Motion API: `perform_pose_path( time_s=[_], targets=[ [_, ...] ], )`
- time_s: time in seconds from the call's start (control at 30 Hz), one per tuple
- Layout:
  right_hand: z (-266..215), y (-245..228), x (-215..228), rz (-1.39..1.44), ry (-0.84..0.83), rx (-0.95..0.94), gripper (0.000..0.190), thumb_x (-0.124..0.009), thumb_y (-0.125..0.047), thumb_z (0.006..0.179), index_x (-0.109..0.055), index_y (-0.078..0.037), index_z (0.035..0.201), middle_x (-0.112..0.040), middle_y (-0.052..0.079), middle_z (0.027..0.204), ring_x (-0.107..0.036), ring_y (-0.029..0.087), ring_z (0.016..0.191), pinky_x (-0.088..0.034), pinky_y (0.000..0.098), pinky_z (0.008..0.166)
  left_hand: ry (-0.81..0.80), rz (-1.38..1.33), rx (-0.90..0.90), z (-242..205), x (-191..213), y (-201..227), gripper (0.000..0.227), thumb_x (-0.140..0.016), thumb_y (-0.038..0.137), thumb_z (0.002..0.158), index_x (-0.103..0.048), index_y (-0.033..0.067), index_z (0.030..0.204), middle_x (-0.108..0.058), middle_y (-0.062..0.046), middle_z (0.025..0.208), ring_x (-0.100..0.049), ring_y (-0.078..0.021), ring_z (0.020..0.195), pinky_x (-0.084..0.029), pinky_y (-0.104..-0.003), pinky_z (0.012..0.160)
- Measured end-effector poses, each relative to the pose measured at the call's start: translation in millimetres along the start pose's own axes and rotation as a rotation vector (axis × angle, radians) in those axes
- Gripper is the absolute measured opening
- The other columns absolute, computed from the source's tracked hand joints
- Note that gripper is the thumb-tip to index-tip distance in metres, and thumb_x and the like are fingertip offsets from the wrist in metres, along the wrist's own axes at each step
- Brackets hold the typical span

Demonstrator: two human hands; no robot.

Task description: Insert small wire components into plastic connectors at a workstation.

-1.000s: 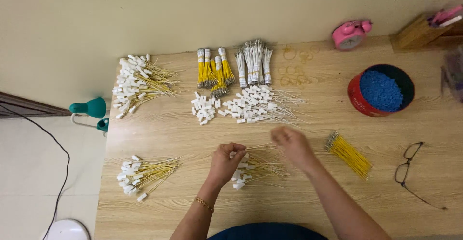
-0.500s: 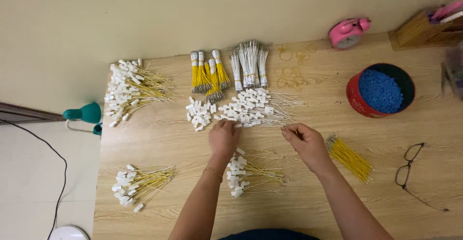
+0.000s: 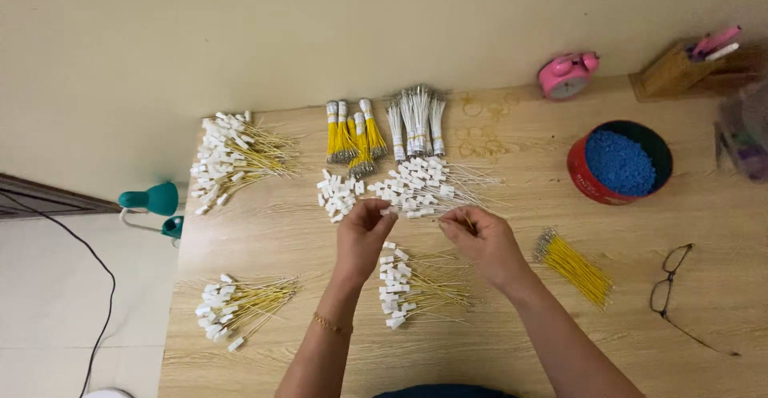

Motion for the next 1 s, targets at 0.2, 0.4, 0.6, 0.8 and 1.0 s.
perform_pose_path(
  time_s=[0.2, 0.4, 0.6, 0.8, 1.0],
  targets=[
    [-22.0, -56.0, -11.3, 0.026, -0.049, 0.18, 0.016, -0.07, -0.018, 0.096, -0.072, -0.003, 0.103, -0.062, -0.003, 0.079, -0.051, 0.005, 0.067, -0.046, 0.0232, 0.059, -0.103, -0.372, 0.046, -45.5, -9.7, 73.6, 0.015, -0.073, 0.001, 0.091, -0.07, 0.0035, 0.106, -0.075, -0.004, 0.095, -0.069, -0.0104, 0.087, -0.061, -0.026, 0.078],
    [-46.0, -100.1, -13.4, -0.22, 0.009, 0.306, 0.016, -0.069, -0.018, 0.093, -0.071, -0.004, 0.101, -0.066, -0.001, 0.08, -0.056, 0.007, 0.065, -0.048, 0.0252, 0.057, -0.174, -0.729, 0.181, -74.8, -25.2, 74.8, 0.018, -0.069, 0.005, 0.095, -0.067, 0.0028, 0.113, -0.074, -0.011, 0.098, -0.072, -0.0197, 0.092, -0.06, -0.032, 0.08],
    [-50.6, -93.1, -13.7, -0.23, 0.033, 0.268, 0.018, -0.07, -0.021, 0.093, -0.07, -0.004, 0.1, -0.065, 0.002, 0.077, -0.056, 0.009, 0.064, -0.048, 0.0275, 0.057, -0.205, -0.887, 0.231, -84.5, -27.3, 77.3, 0.018, -0.066, 0.01, 0.098, -0.065, 0.0036, 0.115, -0.073, -0.011, 0.1, -0.074, -0.0226, 0.096, -0.061, -0.036, 0.083],
    [-54.2, -98.5, -13.5, -0.254, 0.055, 0.274, 0.017, -0.071, -0.021, 0.092, -0.071, -0.005, 0.098, -0.066, 0.002, 0.077, -0.056, 0.009, 0.064, -0.048, 0.0272, 0.057, -0.199, -0.918, 0.246, -86.0, -26.0, 78.5, 0.017, -0.066, 0.01, 0.098, -0.066, 0.0049, 0.114, -0.073, -0.01, 0.1, -0.074, -0.0228, 0.096, -0.061, -0.037, 0.083],
    [-52.6, -97.0, -10.8, -0.299, 0.077, 0.271, 0.017, -0.072, -0.021, 0.092, -0.071, -0.005, 0.098, -0.067, 0.002, 0.079, -0.057, 0.01, 0.062, -0.048, 0.0283, 0.057, -0.207, -0.91, 0.23, -84.8, -28.4, 79.3, 0.016, -0.066, 0.01, 0.098, -0.066, 0.0046, 0.113, -0.073, -0.01, 0.099, -0.073, -0.0224, 0.095, -0.061, -0.036, 0.083]
  ],
)
Point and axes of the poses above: each hand's wrist, its own z-axis towards the middle knuckle, its own x-axis out of the back of the hand, y = z × x, the point moved 9 cm from there along z, towards the middle knuckle
